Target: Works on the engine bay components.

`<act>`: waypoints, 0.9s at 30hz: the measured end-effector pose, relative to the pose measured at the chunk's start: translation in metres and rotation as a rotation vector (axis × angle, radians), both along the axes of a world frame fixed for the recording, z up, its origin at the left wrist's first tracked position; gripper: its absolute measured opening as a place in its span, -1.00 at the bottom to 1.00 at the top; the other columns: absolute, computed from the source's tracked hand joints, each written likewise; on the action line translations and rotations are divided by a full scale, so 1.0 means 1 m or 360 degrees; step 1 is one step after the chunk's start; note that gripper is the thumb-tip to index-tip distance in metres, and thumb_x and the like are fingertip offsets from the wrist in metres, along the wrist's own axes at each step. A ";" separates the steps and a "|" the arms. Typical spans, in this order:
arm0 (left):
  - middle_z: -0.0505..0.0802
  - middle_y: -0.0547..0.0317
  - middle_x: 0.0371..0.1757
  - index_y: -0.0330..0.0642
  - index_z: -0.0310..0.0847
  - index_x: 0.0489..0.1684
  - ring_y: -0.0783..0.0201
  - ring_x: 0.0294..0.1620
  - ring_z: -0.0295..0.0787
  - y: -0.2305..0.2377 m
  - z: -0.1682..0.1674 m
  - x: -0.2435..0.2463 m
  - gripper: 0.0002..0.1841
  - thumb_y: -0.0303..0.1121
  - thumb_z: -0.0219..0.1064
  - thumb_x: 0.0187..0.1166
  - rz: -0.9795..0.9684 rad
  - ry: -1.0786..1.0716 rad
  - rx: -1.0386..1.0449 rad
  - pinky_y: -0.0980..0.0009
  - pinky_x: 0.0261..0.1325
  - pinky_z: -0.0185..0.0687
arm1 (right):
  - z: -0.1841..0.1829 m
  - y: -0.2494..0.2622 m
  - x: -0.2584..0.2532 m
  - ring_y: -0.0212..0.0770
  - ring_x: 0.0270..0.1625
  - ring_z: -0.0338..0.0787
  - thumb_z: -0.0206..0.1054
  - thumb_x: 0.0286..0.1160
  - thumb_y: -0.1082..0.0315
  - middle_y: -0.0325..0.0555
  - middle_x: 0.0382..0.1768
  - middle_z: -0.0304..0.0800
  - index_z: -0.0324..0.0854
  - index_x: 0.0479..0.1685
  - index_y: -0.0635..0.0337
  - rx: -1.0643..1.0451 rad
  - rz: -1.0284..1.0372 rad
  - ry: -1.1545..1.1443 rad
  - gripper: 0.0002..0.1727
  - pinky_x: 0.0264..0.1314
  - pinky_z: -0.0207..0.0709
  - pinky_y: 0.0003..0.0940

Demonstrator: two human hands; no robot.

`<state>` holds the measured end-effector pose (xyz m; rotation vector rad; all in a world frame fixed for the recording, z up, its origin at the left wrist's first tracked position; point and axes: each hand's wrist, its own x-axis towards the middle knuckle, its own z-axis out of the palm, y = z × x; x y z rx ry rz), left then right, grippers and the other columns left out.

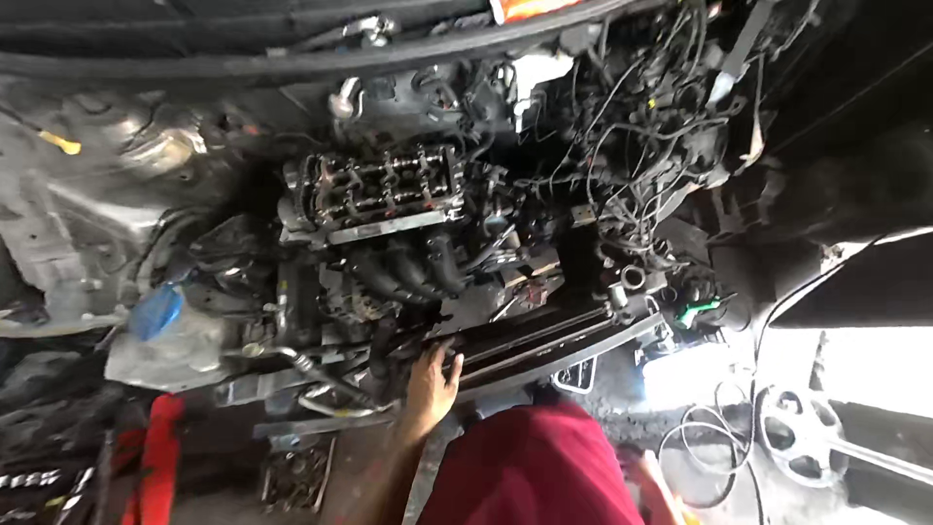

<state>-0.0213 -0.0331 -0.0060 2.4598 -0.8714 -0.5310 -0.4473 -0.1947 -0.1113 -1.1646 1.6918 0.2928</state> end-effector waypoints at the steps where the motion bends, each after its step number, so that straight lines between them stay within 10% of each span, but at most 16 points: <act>1: 0.76 -0.29 0.37 -0.25 0.60 0.50 -0.30 0.45 0.65 -0.005 -0.001 -0.004 -0.48 -0.07 0.15 0.75 0.0049 -0.0040 0.0063 -0.25 0.55 0.42 | 0.000 -0.041 -0.003 0.12 -0.08 0.84 0.21 0.73 0.40 0.33 0.00 0.81 0.62 0.25 0.47 -0.0203 -0.0133 -0.0081 -0.68 0.05 0.70 0.07; 6: 0.79 -0.48 0.24 -0.38 0.64 0.40 -0.49 0.30 0.72 -0.023 -0.005 -0.017 -0.45 -0.06 0.06 0.79 0.0387 -0.0300 0.0070 -0.42 0.37 0.47 | 0.081 -0.232 0.054 -0.11 -0.02 0.75 0.16 0.72 0.45 0.30 0.09 0.71 0.47 0.38 0.55 -0.1015 -0.0343 -0.0543 -0.62 0.10 0.67 -0.16; 11: 0.87 -0.46 0.03 -0.39 0.75 0.21 -0.48 0.10 0.82 -0.035 -0.022 -0.023 -0.40 0.01 0.00 0.77 0.0632 -0.0672 0.0157 -0.45 0.17 0.55 | 0.161 -0.330 0.151 -0.06 0.06 0.83 0.27 0.61 0.45 0.24 0.03 0.81 0.62 0.22 0.46 -0.1395 0.0246 -0.0706 -0.69 0.24 0.67 -0.05; 18: 0.88 -0.44 -0.04 -0.39 0.76 0.17 -0.49 0.03 0.84 -0.033 -0.029 -0.026 -0.37 0.03 -0.04 0.71 0.0638 -0.0831 0.0143 -0.42 0.13 0.57 | 0.148 -0.343 0.256 0.18 0.17 0.83 0.38 0.58 0.34 0.26 0.09 0.83 0.65 0.27 0.35 -0.1074 0.1018 -0.0722 -0.63 0.32 0.63 0.24; 22: 0.89 -0.42 -0.10 -0.39 0.78 0.11 -0.46 -0.03 0.86 -0.036 -0.028 -0.026 -0.42 -0.03 0.01 0.64 0.0642 -0.0889 0.0173 -0.39 0.07 0.60 | 0.134 -0.320 0.290 0.28 0.75 0.25 0.44 0.47 -0.08 0.22 0.63 0.43 0.41 0.65 0.18 -0.0886 0.1647 -0.0132 -0.20 0.67 0.01 0.47; 27: 0.88 -0.44 -0.02 -0.40 0.77 0.14 -0.47 0.07 0.83 -0.039 -0.021 -0.027 -0.44 -0.07 0.03 0.64 0.0635 -0.0765 0.0255 -0.42 0.19 0.55 | 0.115 -0.327 0.300 0.33 0.68 0.34 0.44 0.51 0.06 0.26 0.61 0.44 0.48 0.59 0.16 -0.1033 0.1644 -0.0055 -0.32 0.59 0.17 0.45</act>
